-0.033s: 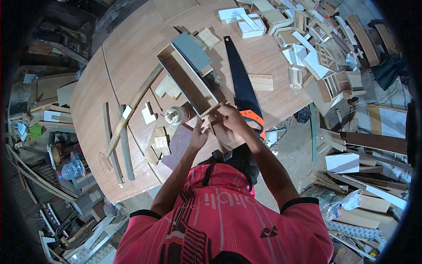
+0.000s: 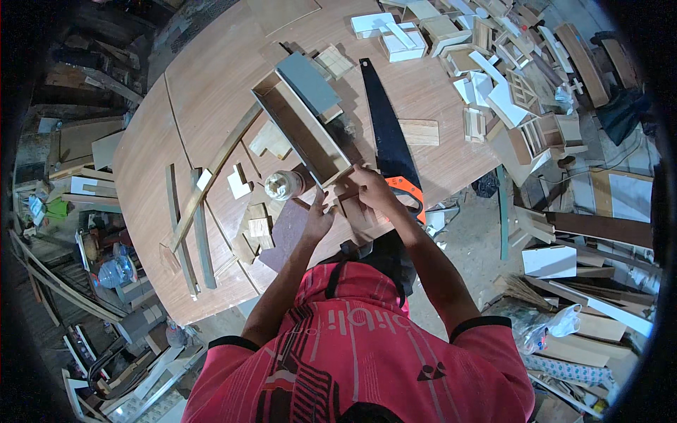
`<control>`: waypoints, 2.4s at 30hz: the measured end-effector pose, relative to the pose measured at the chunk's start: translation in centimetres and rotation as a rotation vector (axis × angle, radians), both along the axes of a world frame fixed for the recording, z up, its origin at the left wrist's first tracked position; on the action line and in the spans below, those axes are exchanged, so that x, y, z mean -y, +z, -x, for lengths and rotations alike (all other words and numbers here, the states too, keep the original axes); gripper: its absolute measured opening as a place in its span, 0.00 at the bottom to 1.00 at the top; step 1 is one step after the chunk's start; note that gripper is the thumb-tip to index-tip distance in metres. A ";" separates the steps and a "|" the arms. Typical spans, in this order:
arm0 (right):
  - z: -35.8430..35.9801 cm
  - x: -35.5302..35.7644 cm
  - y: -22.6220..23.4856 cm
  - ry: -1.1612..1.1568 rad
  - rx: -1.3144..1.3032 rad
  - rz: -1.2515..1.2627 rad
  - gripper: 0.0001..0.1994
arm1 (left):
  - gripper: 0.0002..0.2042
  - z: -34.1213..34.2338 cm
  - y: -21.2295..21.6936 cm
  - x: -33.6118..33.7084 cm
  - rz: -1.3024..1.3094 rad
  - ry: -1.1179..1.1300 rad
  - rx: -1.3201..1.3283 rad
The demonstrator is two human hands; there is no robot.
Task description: The recorder is assembling small wooden boxes or components, applying glue to small strips of wood and positioning them on a larger base piece.
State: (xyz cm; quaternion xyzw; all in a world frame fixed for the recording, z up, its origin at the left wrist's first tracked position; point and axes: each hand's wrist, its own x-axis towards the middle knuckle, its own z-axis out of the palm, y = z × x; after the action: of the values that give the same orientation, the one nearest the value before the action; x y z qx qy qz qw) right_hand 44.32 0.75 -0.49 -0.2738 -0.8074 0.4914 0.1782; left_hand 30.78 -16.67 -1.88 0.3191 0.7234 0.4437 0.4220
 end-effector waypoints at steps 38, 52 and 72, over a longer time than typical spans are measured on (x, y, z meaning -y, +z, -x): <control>-8.1 4.5 0.5 -0.076 0.137 0.218 0.11 | 0.48 2.9 3.3 8.7 0.407 0.035 -0.782; -6.1 11.7 1.7 0.060 0.244 0.388 0.12 | 0.38 7.8 2.7 16.6 0.474 0.465 -0.871; -0.7 12.4 1.5 0.238 0.226 0.262 0.12 | 0.39 16.4 3.1 19.1 0.585 0.299 -0.697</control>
State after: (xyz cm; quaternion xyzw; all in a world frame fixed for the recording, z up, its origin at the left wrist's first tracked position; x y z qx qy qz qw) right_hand 45.05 -11.68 1.06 -0.2510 -0.7781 0.5758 -0.0099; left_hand 14.39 -35.81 1.23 0.2093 0.9542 0.1440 0.1580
